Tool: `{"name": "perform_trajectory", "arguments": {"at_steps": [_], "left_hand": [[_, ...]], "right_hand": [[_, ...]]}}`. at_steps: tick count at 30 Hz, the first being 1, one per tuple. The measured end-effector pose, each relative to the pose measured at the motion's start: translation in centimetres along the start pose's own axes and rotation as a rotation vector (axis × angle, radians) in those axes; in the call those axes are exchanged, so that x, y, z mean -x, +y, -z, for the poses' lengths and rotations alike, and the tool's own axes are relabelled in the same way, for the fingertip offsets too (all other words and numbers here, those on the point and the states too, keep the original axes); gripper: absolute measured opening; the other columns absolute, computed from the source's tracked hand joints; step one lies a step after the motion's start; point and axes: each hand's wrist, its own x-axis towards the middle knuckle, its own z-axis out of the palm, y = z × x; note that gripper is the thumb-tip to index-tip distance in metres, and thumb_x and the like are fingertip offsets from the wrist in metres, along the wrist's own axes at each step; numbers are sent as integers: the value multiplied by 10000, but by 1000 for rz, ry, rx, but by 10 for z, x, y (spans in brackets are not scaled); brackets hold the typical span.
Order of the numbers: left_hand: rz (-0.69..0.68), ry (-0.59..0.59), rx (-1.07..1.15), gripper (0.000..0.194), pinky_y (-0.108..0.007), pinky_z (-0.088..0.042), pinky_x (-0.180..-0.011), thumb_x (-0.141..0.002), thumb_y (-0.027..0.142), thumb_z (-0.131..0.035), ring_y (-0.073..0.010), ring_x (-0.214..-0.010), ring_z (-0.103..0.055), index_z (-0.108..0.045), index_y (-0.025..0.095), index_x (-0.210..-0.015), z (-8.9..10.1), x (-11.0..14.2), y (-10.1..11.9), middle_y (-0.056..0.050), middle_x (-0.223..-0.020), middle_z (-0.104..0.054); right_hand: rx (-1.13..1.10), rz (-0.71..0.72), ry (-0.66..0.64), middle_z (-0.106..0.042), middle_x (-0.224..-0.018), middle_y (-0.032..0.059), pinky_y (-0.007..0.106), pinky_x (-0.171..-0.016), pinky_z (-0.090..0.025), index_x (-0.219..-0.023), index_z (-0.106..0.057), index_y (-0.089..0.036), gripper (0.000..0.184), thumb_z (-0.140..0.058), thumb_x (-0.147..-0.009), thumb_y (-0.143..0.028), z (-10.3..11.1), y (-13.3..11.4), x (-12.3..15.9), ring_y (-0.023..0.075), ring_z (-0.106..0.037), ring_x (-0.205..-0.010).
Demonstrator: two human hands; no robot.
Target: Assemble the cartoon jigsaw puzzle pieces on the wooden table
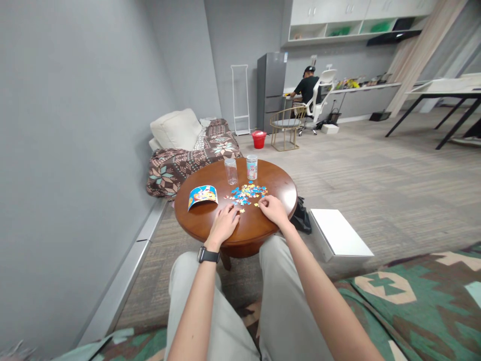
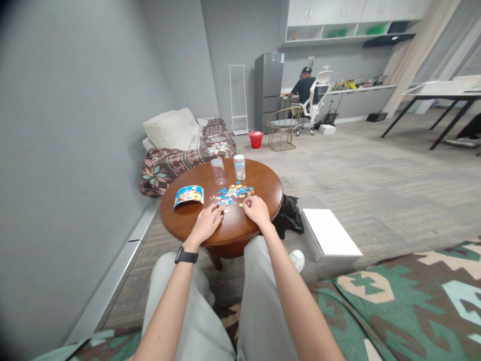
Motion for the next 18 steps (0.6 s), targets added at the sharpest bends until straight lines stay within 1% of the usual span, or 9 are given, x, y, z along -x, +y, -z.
{"name": "perform_trajectory", "arguments": {"at_steps": [2, 5, 11, 18], "left_hand": [[-2, -5, -8, 322, -516, -277, -1206, -992, 268, -457, -249, -1368, -477, -631, 272, -1263, 0, 0, 0, -91, -1453, -530], [5, -11, -15, 346, -504, -270, -1210, -998, 274, -441, -244, -1380, -465, -615, 270, -1298, -1, -1, -1, -93, -1471, -517], [8, -26, -21, 345, -508, -257, -1214, -1003, 270, -429, -245, -1388, -456, -598, 257, -1304, 0, 0, 1, -99, -1472, -517], [19, -4, -2, 242, -503, -277, -1207, -1000, 270, -446, -243, -1373, -468, -608, 226, -1175, 0, 1, 0, -97, -1453, -528]], "right_hand": [[38, 26, -25, -665, -839, 41, 283, -791, -433, -902, -738, -204, 136, -617, -843, -230, 0, -1, 0, 185, -598, -830], [80, 27, -43, -651, -874, 47, 296, -809, -440, -974, -743, -205, 169, -636, -850, -246, 0, -2, -1, 189, -596, -838], [78, 20, -21, -634, -839, 37, 296, -818, -438, -840, -707, -197, 94, -614, -828, -197, -1, -1, -1, 183, -591, -831], [-27, 18, 7, -612, -776, 2, 283, -737, -420, -793, -625, -205, 15, -621, -791, -190, -3, 3, -1, 165, -572, -770]]}}
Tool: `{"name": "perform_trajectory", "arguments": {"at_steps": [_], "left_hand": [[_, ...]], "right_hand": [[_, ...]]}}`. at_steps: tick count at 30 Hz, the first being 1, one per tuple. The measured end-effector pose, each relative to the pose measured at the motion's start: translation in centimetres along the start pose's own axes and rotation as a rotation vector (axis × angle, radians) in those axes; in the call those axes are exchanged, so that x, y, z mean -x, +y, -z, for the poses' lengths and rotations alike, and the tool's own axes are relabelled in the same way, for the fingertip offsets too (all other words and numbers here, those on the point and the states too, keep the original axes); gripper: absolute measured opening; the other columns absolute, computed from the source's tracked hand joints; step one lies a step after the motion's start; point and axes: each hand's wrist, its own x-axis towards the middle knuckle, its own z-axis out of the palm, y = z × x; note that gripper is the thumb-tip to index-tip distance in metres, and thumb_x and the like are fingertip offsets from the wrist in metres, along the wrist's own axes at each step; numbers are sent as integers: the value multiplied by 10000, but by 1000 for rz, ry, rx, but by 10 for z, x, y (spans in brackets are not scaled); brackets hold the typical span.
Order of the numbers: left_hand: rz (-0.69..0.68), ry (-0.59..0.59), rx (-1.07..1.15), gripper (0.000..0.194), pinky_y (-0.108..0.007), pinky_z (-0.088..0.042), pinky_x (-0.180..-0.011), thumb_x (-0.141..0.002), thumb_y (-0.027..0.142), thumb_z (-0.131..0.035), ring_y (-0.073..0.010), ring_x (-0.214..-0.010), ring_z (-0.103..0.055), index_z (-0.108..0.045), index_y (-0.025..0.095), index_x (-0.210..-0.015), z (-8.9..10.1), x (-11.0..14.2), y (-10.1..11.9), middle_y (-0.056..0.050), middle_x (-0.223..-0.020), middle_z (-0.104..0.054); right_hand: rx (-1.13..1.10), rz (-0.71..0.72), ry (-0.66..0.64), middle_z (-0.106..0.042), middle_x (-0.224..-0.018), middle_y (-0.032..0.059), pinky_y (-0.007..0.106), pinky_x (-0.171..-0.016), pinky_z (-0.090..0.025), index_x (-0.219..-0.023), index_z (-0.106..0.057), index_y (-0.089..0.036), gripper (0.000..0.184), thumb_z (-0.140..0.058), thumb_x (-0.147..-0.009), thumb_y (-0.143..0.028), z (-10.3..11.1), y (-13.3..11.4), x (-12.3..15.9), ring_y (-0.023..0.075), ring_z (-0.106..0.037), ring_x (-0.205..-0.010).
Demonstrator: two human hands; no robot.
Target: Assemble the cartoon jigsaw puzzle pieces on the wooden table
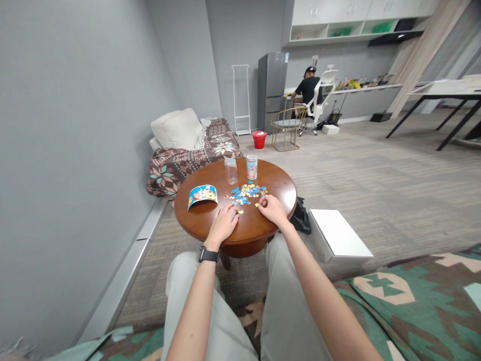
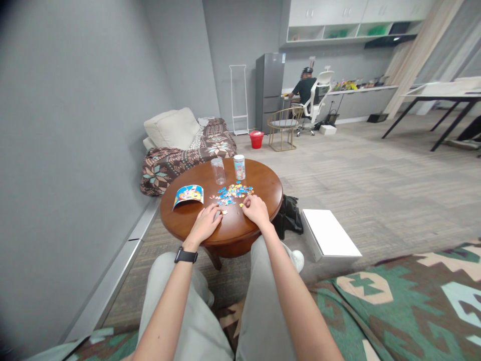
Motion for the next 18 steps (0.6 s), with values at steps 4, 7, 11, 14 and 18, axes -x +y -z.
{"name": "perform_trajectory", "arguments": {"at_steps": [4, 7, 11, 14, 18], "left_hand": [[-5, 7, 12, 199, -496, -299, -1198, -997, 274, -456, -248, -1364, -475, -607, 221, -1115, 0, 0, -1, -99, -1422, -539], [-28, 29, 37, 243, -497, -318, -1189, -998, 277, -462, -264, -1401, -440, -621, 236, -1177, -1, 0, -2, -98, -1468, -496], [-96, 14, 74, 308, -492, -326, -1190, -1014, 255, -430, -284, -1454, -383, -662, 279, -1215, -3, -2, -6, -69, -1515, -467], [-113, 16, 126, 262, -465, -338, -1191, -1008, 280, -458, -289, -1442, -406, -696, 248, -1113, -6, -3, -10, -68, -1424, -558], [-121, 38, 209, 186, -427, -373, -1171, -982, 282, -517, -261, -1364, -500, -669, 210, -1059, -7, -4, -13, -93, -1351, -610]], "right_hand": [[-44, 11, 22, -590, -746, -12, 281, -709, -415, -751, -583, -212, 56, -629, -778, -197, -2, 3, 0, 155, -554, -719], [-73, 29, 31, -599, -751, -13, 281, -718, -423, -748, -579, -217, 59, -627, -773, -194, -3, 4, 0, 157, -564, -727], [-95, 11, 10, -633, -755, -11, 282, -732, -432, -794, -620, -220, 56, -602, -778, -169, -3, 5, 0, 162, -585, -734], [-72, 18, 14, -630, -767, -1, 287, -747, -438, -897, -683, -226, 188, -558, -786, -140, -2, 4, 0, 172, -587, -740], [-68, 38, 28, -627, -807, 21, 298, -767, -439, -925, -704, -219, 243, -523, -791, -131, -1, 4, 1, 183, -592, -765]]}}
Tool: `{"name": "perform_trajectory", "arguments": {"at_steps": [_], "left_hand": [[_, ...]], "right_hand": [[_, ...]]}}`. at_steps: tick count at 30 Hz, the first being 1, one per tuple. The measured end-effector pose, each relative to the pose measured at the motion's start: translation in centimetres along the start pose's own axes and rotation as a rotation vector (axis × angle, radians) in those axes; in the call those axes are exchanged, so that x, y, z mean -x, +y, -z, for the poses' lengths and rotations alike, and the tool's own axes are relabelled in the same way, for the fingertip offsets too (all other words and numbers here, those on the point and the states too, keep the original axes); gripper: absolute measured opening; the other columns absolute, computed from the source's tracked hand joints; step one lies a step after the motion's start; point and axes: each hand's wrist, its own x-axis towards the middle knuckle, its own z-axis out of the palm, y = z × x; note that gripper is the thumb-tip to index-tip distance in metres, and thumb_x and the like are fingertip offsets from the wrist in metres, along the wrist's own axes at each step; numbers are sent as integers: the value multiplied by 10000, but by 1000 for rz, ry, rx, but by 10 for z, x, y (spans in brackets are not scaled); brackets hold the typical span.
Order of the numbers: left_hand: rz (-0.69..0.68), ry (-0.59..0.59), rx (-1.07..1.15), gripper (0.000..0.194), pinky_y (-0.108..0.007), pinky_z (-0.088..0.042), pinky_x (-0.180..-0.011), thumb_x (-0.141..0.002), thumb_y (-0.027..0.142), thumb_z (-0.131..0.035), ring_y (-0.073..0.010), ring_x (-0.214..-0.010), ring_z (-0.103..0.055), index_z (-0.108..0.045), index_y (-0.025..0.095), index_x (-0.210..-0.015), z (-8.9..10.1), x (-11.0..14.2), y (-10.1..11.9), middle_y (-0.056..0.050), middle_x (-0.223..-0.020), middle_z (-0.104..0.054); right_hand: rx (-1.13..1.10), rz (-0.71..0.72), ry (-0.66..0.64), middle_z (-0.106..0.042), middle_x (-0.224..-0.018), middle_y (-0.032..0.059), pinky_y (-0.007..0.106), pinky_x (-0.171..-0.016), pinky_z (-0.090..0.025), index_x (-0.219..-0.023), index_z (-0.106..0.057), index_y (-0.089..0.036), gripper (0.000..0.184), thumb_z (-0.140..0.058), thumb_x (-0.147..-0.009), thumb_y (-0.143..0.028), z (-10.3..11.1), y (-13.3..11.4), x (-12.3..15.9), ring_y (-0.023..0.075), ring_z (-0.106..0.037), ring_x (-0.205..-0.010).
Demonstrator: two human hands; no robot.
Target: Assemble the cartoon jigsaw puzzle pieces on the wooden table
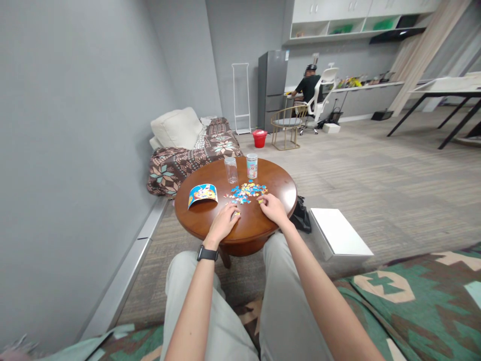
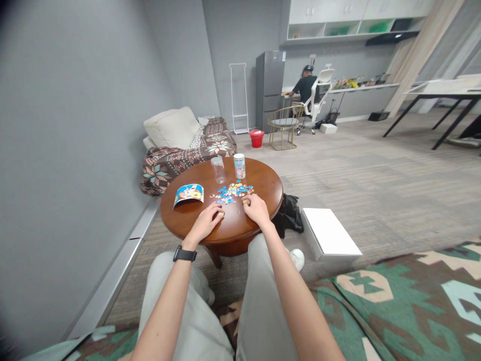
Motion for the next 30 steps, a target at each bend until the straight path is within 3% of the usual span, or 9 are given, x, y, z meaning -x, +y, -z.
{"name": "perform_trajectory", "arguments": {"at_steps": [10, 17, 23, 30], "left_hand": [[17, 40, 142, 77, -410, -421, -1105, -926, 249, -575, -239, -1225, -587, -640, 212, -943, 3, 0, 0, -86, -1266, -630], [31, 71, 211, 27, -342, -497, -912, -876, 212, -604, -202, -929, -625, -578, 211, -876, 9, 3, 6, -24, -920, -643], [93, 56, 260, 81, -333, -500, -894, -866, 204, -609, -196, -908, -642, -594, 210, -945, 10, 3, 7, -20, -925, -665], [45, 69, 163, 46, -346, -484, -931, -886, 183, -571, -210, -968, -610, -603, 215, -881, 10, 2, 9, -33, -956, -637]], "right_hand": [[-142, 10, -15, -621, -681, -27, 274, -670, -422, -768, -604, -228, 25, -613, -753, -210, -1, 2, 0, 159, -556, -654], [-146, 63, -24, -654, -810, 14, 292, -732, -481, -765, -681, -214, 146, -575, -719, -124, -1, 4, -1, 155, -581, -700], [-154, 58, 14, -618, -873, 21, 292, -758, -498, -760, -701, -208, 197, -540, -745, -94, -4, 5, -2, 137, -573, -696], [-157, 41, -3, -619, -841, 12, 297, -757, -470, -730, -633, -205, 193, -503, -703, -65, -1, 4, 0, 150, -580, -715]]}}
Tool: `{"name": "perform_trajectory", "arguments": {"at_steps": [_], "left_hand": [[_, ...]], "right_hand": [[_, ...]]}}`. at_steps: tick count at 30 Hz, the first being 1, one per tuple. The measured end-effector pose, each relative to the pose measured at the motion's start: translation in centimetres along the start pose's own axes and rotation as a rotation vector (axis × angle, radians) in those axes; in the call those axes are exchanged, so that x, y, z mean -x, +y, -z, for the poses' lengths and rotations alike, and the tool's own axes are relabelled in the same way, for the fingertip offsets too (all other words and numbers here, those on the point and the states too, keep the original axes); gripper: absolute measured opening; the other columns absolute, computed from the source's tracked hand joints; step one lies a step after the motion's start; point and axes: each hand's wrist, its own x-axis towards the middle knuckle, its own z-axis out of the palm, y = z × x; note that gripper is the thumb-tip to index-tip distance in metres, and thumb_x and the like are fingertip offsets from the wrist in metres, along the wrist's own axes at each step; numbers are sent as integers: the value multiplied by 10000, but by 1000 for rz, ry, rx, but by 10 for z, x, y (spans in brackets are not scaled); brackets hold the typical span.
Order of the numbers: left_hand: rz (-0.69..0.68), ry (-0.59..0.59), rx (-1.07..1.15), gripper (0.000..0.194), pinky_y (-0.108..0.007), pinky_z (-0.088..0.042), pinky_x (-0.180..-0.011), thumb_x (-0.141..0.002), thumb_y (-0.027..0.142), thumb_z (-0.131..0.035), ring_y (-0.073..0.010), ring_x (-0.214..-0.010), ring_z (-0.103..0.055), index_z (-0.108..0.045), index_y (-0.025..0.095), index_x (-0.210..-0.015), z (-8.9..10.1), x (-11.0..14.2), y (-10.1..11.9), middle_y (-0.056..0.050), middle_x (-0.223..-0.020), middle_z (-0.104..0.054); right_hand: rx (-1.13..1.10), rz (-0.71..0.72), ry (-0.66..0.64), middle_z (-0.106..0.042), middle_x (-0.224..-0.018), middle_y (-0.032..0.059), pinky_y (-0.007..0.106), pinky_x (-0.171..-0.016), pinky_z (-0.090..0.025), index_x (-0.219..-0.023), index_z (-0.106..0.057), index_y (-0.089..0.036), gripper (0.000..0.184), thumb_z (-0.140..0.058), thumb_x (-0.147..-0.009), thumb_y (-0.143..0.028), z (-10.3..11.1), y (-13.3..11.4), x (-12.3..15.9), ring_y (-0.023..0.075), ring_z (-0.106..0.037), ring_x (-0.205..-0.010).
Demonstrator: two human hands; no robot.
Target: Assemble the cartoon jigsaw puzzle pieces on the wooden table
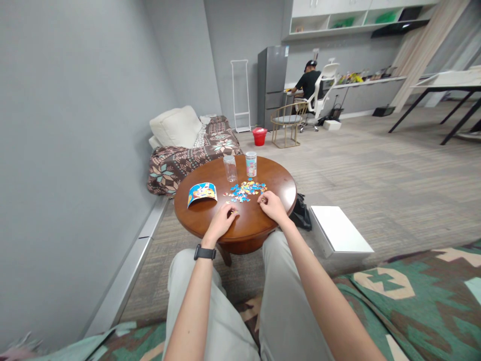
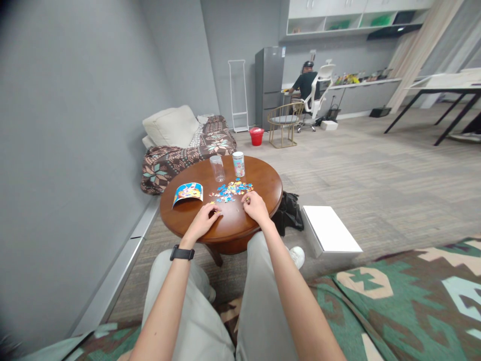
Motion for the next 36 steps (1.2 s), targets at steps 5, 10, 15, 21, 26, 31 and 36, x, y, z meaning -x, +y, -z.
{"name": "perform_trajectory", "arguments": {"at_steps": [5, 10, 15, 21, 26, 31, 36], "left_hand": [[9, 14, -26, 63, -360, -485, -941, -883, 159, -571, -215, -986, -604, -585, 219, -893, 0, 0, 0, -37, -975, -641], [26, 17, -25, 70, -362, -487, -936, -888, 153, -566, -215, -985, -610, -579, 220, -907, -1, 0, -1, -34, -968, -651], [30, 14, -23, 73, -352, -484, -929, -895, 148, -548, -214, -986, -609, -575, 214, -907, -2, 0, -2, -38, -966, -645], [34, 15, -23, 87, -354, -484, -933, -881, 147, -545, -215, -983, -606, -579, 218, -918, -1, -1, -2, -35, -968, -643], [32, 21, -21, 117, -352, -483, -932, -873, 126, -523, -214, -979, -602, -578, 221, -915, -2, -1, -2, -35, -968, -644], [40, 18, -32, 138, -361, -485, -937, -857, 118, -521, -218, -981, -602, -586, 227, -911, -2, -1, -2, -35, -966, -649], [40, 21, -34, 152, -357, -490, -921, -836, 101, -516, -213, -958, -599, -587, 223, -892, -1, -1, 0, -33, -949, -645]], "right_hand": [[-4, 4, 14, -640, -786, 1, 292, -745, -469, -769, -634, -214, 109, -559, -739, -141, -1, -1, 0, 159, -587, -715], [0, -40, -8, -638, -705, -13, 273, -698, -452, -883, -671, -210, 156, -562, -777, -176, 0, -3, 0, 157, -581, -671], [22, -56, -17, -616, -672, -23, 271, -677, -425, -923, -673, -210, 197, -541, -781, -173, 1, -4, 0, 161, -576, -656], [-17, -50, 2, -611, -661, -33, 278, -693, -440, -766, -595, -222, 20, -588, -749, -215, -2, 0, 0, 150, -553, -624], [19, -23, -14, -619, -682, -13, 277, -712, -451, -697, -619, -220, 122, -534, -707, -133, -1, 0, 0, 159, -572, -667], [-5, -11, 0, -638, -733, -6, 282, -728, -464, -774, -642, -211, 202, -509, -695, -81, -2, 1, -1, 154, -575, -670], [19, -1, 4, -624, -743, 1, 288, -725, -464, -810, -674, -209, 158, -549, -742, -142, -3, 2, -2, 156, -569, -672]]}}
